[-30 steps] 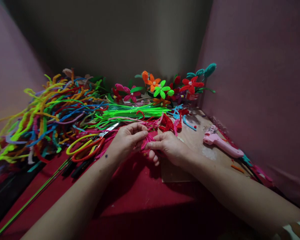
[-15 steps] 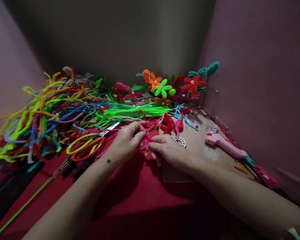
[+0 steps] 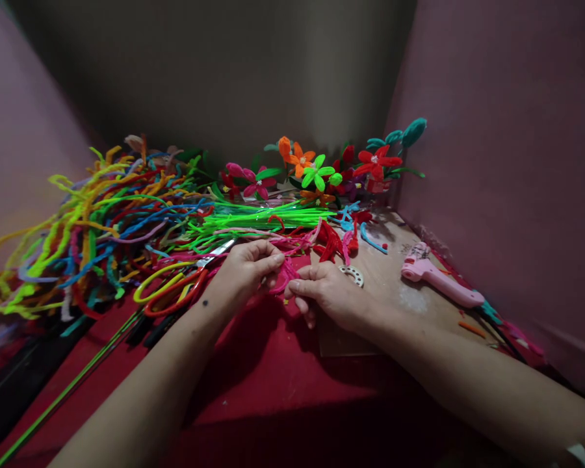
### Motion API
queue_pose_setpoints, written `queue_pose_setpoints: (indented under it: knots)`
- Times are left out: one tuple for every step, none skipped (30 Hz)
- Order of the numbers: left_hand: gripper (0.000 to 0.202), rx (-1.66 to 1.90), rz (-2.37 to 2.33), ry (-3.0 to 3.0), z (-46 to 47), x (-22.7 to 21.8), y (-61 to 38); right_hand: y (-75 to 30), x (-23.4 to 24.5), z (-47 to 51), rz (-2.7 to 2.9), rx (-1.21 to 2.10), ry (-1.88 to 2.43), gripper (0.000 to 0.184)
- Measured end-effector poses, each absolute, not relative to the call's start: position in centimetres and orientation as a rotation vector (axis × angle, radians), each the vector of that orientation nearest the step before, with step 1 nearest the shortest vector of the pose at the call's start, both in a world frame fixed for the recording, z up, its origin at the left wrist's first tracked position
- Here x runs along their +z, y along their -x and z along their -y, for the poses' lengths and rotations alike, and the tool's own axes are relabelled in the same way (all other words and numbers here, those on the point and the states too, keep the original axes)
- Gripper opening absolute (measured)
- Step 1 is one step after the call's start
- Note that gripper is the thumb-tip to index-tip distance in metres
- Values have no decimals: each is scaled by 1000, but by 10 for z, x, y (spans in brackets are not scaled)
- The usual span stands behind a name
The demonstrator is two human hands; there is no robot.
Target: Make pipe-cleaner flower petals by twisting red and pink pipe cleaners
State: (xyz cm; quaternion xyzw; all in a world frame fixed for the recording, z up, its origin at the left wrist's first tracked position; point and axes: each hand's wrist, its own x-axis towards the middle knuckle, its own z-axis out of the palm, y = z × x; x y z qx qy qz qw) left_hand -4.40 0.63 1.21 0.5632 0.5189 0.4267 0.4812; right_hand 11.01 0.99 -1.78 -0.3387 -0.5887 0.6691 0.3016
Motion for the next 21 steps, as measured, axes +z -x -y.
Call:
queue_pose_setpoints:
  knots:
    - [17, 1033, -1210, -1345, -7, 11, 46, -110, -19, -10, 1543, 1786, 884, 17]
    - [17, 1024, -1157, -1321, -7, 10, 47, -110, -20, -10, 1527, 1796, 867, 17]
    - [17, 1011, -1114, -1302, -8, 8, 48, -110, -20, -11, 1515, 1808, 849, 17]
    - [17, 992, -1087, -1287, -8, 7, 49, -110, -20, -11, 1508, 1819, 833, 17]
    - [18, 971, -1076, -1275, -8, 6, 49, -110, -20, -11, 1504, 1828, 819, 17]
    - [19, 963, -1076, -1263, -7, 5, 49, -110, -20, -11, 1506, 1835, 810, 17]
    - [20, 972, -1081, -1243, -7, 5, 48, -110, -19, -11, 1510, 1839, 805, 17]
    - [22, 992, -1084, -1212, -7, 4, 46, -110, -18, -10, 1515, 1839, 802, 16]
    - [22, 1016, -1082, -1176, -6, 3, 44, -110, -17, -10, 1517, 1837, 802, 16]
    - [22, 1044, -1082, -1148, -5, 2, 42, -110, -17, -10, 1514, 1834, 803, 16]
    - [21, 1076, -1091, -1142, -5, 2, 40, -110, -16, -9, 1507, 1832, 803, 15]
    - [21, 1104, -1105, -1154, -5, 1, 39, -110, -16, -9, 1495, 1832, 801, 15]
    - [20, 1126, -1114, -1172, -5, 1, 38, -110, -16, -9, 1478, 1833, 795, 15]
    - [18, 1139, -1109, -1182, -6, 0, 37, -111, -17, -9, 1460, 1836, 786, 16]
    - [16, 1138, -1092, -1179, -6, 0, 37, -111, -17, -10, 1444, 1843, 773, 16]
    - [16, 1121, -1065, -1157, -6, 0, 37, -112, -18, -10, 1435, 1851, 760, 16]
    - [15, 1097, -1036, -1127, -6, 0, 36, -112, -19, -10, 1432, 1861, 747, 16]
    - [15, 1076, -1018, -1107, -6, 1, 36, -112, -19, -10, 1432, 1868, 737, 16]
    - [15, 1068, -1017, -1107, -5, 1, 35, -112, -20, -10, 1435, 1875, 730, 16]
    - [15, 1073, -1036, -1123, -4, 2, 34, -112, -20, -10, 1437, 1880, 728, 16]
    - [16, 1094, -1067, -1144, -3, 3, 32, -112, -19, -10, 1439, 1883, 730, 16]
